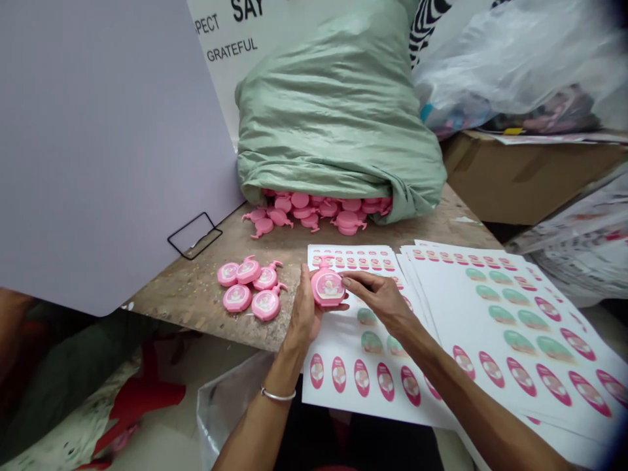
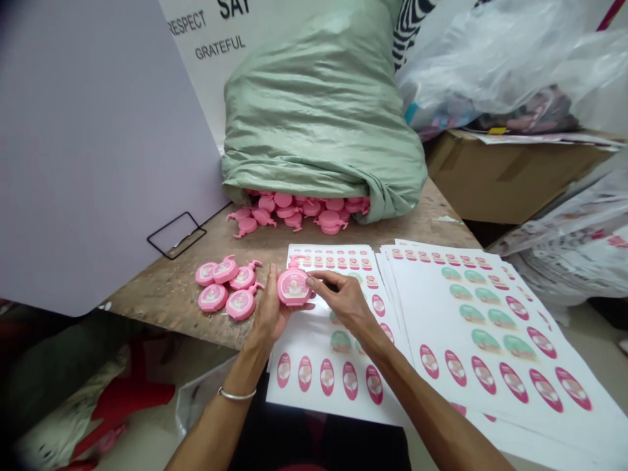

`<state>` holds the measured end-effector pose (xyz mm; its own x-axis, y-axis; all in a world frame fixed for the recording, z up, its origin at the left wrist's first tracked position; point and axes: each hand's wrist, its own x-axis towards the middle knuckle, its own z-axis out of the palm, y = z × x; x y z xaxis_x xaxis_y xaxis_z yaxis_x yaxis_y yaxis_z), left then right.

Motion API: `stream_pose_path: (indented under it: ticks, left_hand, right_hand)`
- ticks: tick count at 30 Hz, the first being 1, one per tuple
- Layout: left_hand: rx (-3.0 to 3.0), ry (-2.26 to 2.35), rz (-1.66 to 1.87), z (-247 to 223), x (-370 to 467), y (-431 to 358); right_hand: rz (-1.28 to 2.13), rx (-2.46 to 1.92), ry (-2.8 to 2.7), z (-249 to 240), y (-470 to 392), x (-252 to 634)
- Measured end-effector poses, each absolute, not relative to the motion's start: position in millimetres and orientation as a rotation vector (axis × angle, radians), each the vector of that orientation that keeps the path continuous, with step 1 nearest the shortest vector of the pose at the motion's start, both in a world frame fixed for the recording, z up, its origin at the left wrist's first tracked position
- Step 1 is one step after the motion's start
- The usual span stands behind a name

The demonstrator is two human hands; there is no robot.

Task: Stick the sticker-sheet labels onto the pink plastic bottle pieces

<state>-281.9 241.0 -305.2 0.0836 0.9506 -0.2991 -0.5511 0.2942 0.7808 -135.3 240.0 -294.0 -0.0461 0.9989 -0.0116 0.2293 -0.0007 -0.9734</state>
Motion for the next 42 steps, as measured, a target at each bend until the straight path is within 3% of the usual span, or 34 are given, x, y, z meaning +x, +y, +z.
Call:
stream_pose_path:
  ticks: [33,36,40,42]
  left_hand:
    - [0.559,0.910,1.216,-290,-284,237]
    - [0.559,0.920,1.239,-291,-284,235]
    - [0.537,0.985,1.307,-297,-284,233]
    - [0.500,1.017,1.315,-298,-283,233]
  right_hand:
    - [0.943,-1.383,-1.455,-282,236,-144]
    - [0.797,-1.457,-1.556,-278,233,-143]
    - [0.314,-1.699,-1.694,-271,231,-143]
    - [0.281,-1.681,-1.690,-272,231,-147]
